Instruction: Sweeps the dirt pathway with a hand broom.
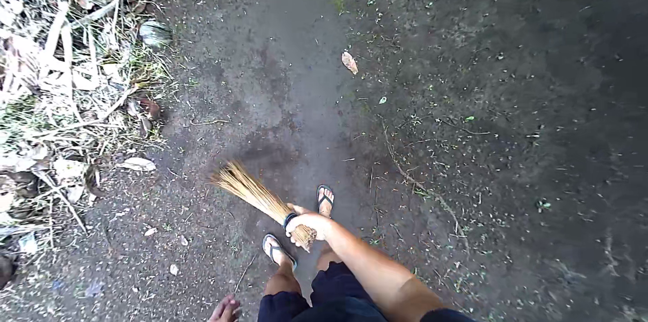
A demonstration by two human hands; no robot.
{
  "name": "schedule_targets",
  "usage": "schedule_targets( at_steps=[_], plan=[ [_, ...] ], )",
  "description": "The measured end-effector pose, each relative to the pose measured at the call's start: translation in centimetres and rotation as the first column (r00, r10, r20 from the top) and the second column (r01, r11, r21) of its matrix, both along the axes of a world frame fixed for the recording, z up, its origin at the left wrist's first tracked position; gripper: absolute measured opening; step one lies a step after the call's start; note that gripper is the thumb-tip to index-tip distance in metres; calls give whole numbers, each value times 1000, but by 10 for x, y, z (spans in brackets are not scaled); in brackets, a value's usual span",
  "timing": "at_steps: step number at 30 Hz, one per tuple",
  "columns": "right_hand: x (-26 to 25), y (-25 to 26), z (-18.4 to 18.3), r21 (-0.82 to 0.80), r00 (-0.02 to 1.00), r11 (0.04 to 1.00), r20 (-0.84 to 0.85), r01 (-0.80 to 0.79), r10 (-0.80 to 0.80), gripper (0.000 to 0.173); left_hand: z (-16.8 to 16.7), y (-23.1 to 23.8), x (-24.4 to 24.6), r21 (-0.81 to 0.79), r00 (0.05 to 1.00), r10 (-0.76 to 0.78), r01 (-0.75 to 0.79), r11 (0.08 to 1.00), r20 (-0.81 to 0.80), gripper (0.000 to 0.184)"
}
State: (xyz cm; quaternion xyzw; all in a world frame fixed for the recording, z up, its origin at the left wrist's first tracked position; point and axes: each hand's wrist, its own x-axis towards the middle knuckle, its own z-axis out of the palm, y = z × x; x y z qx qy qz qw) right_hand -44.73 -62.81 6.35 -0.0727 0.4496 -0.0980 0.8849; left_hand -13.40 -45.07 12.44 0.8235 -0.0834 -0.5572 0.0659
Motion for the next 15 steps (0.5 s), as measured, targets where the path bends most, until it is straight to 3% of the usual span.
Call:
schedule_targets(
  at_steps=[3, 6, 10, 12, 15],
  plan=[
    [-83, -7, 37, -70, 998, 996, 4, 57, -57, 98, -4, -49, -45, -70, 999, -29, 27, 997, -32, 41],
    [-180, 11, 61, -214, 962, 958, -150, 192, -226, 109, -5, -78, -84, -93, 996, -68, 62, 994, -60, 39],
    [-290, 11, 47, -261, 755, 879, -450, 400, -477, 104, -4, -90, -108, -68, 992, -85, 79, 995, -91, 40],
    [-330, -15, 16, -300, 617, 806, -526, 510, -586, 88, 1, -87, -110, -39, 995, -66, 63, 997, -80, 40],
    [-357, -79, -30, -274, 444, 650, -542, 709, -713, 33, 11, -78, -105, 0, 998, -45, 45, 999, -41, 42]
  ],
)
